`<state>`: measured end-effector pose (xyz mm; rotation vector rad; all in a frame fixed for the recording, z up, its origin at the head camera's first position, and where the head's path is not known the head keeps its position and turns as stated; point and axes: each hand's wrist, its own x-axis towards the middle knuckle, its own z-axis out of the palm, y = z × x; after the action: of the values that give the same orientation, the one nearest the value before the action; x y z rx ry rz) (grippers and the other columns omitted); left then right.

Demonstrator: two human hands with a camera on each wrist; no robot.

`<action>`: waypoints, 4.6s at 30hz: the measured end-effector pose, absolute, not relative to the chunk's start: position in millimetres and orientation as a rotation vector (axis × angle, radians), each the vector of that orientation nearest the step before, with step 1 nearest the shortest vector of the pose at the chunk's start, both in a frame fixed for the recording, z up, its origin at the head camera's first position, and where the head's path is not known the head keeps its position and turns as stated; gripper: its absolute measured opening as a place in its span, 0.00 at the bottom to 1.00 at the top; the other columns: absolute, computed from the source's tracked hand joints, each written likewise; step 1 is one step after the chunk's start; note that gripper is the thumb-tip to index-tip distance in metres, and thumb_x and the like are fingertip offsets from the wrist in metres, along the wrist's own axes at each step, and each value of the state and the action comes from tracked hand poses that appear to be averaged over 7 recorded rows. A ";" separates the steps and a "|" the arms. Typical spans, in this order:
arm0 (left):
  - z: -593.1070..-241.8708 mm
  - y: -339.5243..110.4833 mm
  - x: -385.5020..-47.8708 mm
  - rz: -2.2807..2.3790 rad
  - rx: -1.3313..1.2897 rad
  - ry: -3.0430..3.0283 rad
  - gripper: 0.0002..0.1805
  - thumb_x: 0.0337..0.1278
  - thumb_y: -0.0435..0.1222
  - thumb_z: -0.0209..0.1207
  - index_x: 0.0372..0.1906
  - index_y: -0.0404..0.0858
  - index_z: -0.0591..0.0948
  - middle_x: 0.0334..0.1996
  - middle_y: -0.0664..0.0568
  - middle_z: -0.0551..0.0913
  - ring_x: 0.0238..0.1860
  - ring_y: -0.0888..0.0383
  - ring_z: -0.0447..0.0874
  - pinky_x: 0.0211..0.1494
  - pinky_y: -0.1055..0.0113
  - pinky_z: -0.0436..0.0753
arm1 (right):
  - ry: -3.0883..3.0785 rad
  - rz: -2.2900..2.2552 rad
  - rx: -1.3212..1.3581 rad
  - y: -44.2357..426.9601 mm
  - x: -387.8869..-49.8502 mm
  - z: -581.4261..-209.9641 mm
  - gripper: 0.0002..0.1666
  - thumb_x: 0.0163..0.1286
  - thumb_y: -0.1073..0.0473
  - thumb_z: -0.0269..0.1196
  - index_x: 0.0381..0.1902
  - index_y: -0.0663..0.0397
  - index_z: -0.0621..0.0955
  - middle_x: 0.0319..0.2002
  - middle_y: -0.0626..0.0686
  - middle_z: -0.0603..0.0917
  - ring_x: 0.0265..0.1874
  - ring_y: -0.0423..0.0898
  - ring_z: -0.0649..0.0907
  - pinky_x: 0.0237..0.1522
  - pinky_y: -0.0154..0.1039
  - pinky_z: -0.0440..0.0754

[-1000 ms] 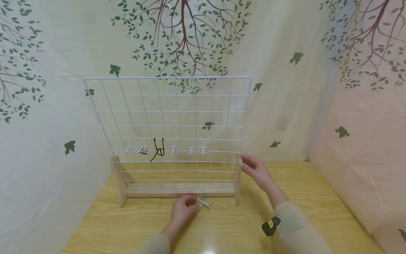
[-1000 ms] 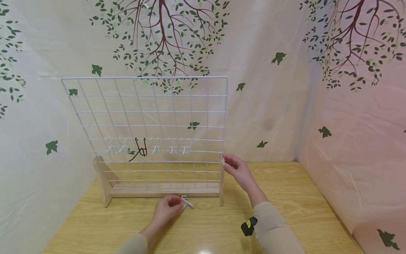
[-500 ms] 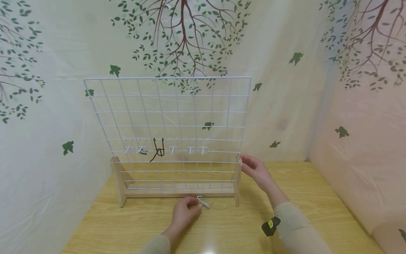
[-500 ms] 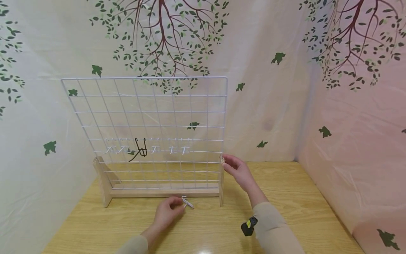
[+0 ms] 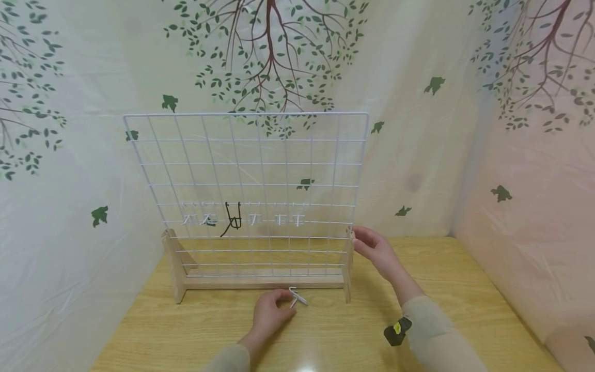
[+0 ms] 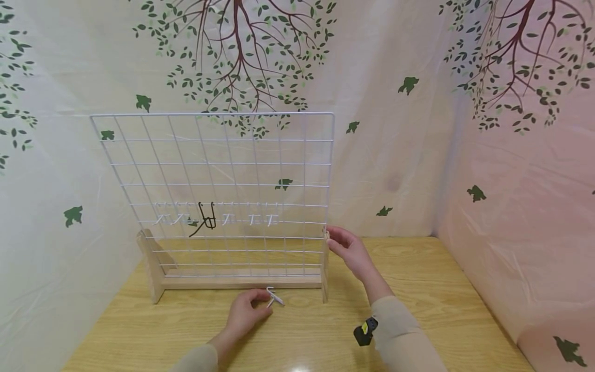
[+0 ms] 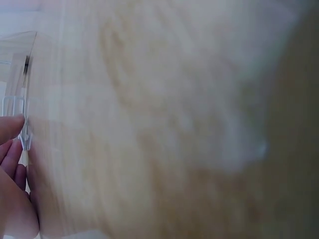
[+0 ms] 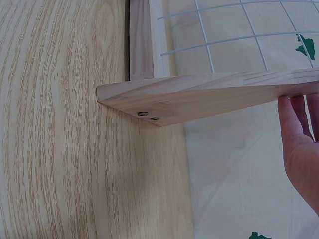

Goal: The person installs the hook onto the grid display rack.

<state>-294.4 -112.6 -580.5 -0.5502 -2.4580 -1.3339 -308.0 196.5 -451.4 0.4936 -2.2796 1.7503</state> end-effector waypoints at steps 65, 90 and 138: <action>-561.9 -119.5 -291.9 -1.873 -0.114 -2.240 0.08 0.47 0.29 0.70 0.34 0.31 0.85 0.31 0.50 0.86 0.36 0.57 0.80 0.44 0.63 0.79 | -2.291 1.737 0.481 195.9 -307.2 -451.7 0.29 0.75 0.55 0.60 0.69 0.59 0.70 0.64 0.62 0.74 0.64 0.58 0.73 0.61 0.45 0.74; -506.1 -177.6 -297.7 -1.988 0.117 -1.885 0.07 0.55 0.30 0.69 0.37 0.30 0.85 0.34 0.52 0.86 0.36 0.64 0.80 0.40 0.76 0.78 | -2.299 1.724 0.479 197.7 -308.8 -452.9 0.29 0.74 0.54 0.60 0.68 0.59 0.71 0.64 0.62 0.75 0.62 0.55 0.74 0.61 0.45 0.74; -422.6 -291.6 -294.5 -1.882 0.336 -1.208 0.09 0.48 0.26 0.71 0.23 0.42 0.86 0.23 0.64 0.84 0.29 0.67 0.80 0.35 0.81 0.78 | -2.270 1.745 0.508 198.0 -306.2 -452.6 0.29 0.75 0.57 0.60 0.69 0.60 0.70 0.64 0.63 0.75 0.62 0.55 0.74 0.58 0.39 0.76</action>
<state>-294.5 -291.6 -422.6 0.3362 -1.2076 -1.8820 -306.2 198.0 -452.6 0.5081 -2.2701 1.7447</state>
